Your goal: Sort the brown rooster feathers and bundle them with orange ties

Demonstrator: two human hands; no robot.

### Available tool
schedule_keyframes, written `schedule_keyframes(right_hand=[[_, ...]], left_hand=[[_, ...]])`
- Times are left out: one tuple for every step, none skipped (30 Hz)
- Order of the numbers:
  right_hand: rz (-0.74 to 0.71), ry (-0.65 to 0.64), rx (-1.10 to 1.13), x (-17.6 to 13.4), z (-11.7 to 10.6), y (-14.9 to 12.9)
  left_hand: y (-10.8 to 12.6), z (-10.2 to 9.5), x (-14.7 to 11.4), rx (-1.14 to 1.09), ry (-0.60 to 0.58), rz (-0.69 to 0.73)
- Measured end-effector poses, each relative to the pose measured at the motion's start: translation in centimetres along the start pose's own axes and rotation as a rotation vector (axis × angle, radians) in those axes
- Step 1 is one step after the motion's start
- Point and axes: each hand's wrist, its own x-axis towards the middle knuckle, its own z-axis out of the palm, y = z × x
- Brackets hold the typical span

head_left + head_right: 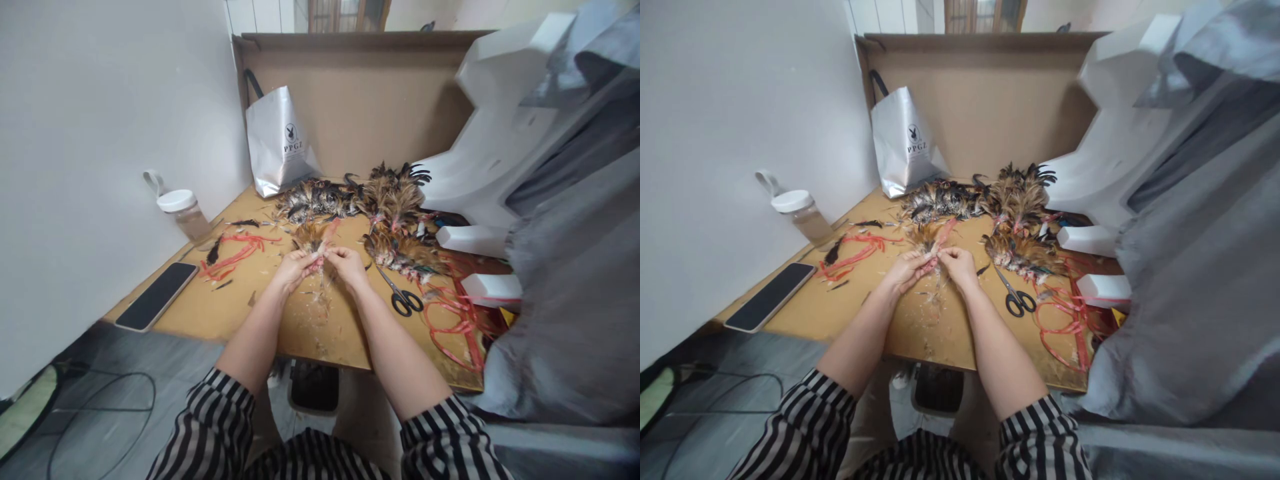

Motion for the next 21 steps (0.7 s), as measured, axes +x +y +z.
schedule_keyframes(right_hand=[[0.014,-0.004,0.021,0.0,0.0,0.0],[0.032,-0.016,0.045,0.1,0.0,0.1],[0.053,-0.033,0.07,0.1,-0.1,0.1],[0.078,-0.05,0.096,0.1,-0.1,0.1],[0.109,-0.069,0.126,0.1,-0.2,0.1],[0.14,-0.085,0.16,0.2,-0.3,0.1],[0.173,-0.099,0.201,0.2,-0.3,0.0],[0.205,-0.115,0.248,0.2,-0.4,0.0],[0.236,-0.135,0.298,0.2,-0.5,0.0],[0.263,-0.158,0.349,0.2,-0.6,-0.1],[0.288,-0.184,0.398,0.2,-0.8,-0.2],[0.313,-0.214,0.446,0.2,-0.9,-0.3],[0.339,-0.242,0.494,0.2,-1.0,-0.4],[0.368,-0.267,0.546,0.2,-1.2,-0.5],[0.398,-0.286,0.6,0.2,-1.3,-0.6],[0.426,-0.294,0.658,0.3,-1.5,-0.7],[0.448,-0.292,0.717,0.4,-1.7,-0.7],[0.463,-0.279,0.774,0.4,-1.8,-0.8],[0.47,-0.261,0.828,0.5,-2.0,-0.8],[0.468,-0.243,0.874,0.6,-2.2,-0.9],[0.456,-0.227,0.914,0.7,-2.4,-0.9]], left_hand=[[0.0,0.0,0.0,-0.005,0.01,0.002],[0.0,0.0,0.1,-0.01,0.019,0.005],[0.0,0.0,0.1,-0.016,0.024,0.01],[0.1,0.1,0.1,-0.021,0.028,0.015],[0.1,0.1,0.1,-0.024,0.031,0.02],[0.2,0.1,0.1,-0.026,0.035,0.024],[0.3,0.2,0.0,-0.028,0.04,0.029],[0.4,0.1,0.0,-0.03,0.043,0.035],[0.5,0.1,0.0,-0.031,0.044,0.042],[0.6,0.0,0.0,-0.032,0.042,0.048],[0.6,-0.1,-0.1,-0.033,0.04,0.055],[0.7,-0.3,-0.1,-0.033,0.041,0.06],[0.8,-0.5,-0.2,-0.029,0.048,0.063],[0.9,-0.8,-0.3,-0.023,0.06,0.064],[1.1,-1.1,-0.5,-0.013,0.073,0.066],[1.3,-1.6,-0.7,0.001,0.085,0.068],[1.6,-2.0,-1.0,0.016,0.093,0.073],[2.0,-2.6,-1.4,0.035,0.103,0.088],[2.4,-3.3,-1.9,0.059,0.125,0.104],[2.9,-4.0,-2.4,0.084,0.146,0.118],[3.5,-4.9,-3.0,0.109,0.171,0.139]])
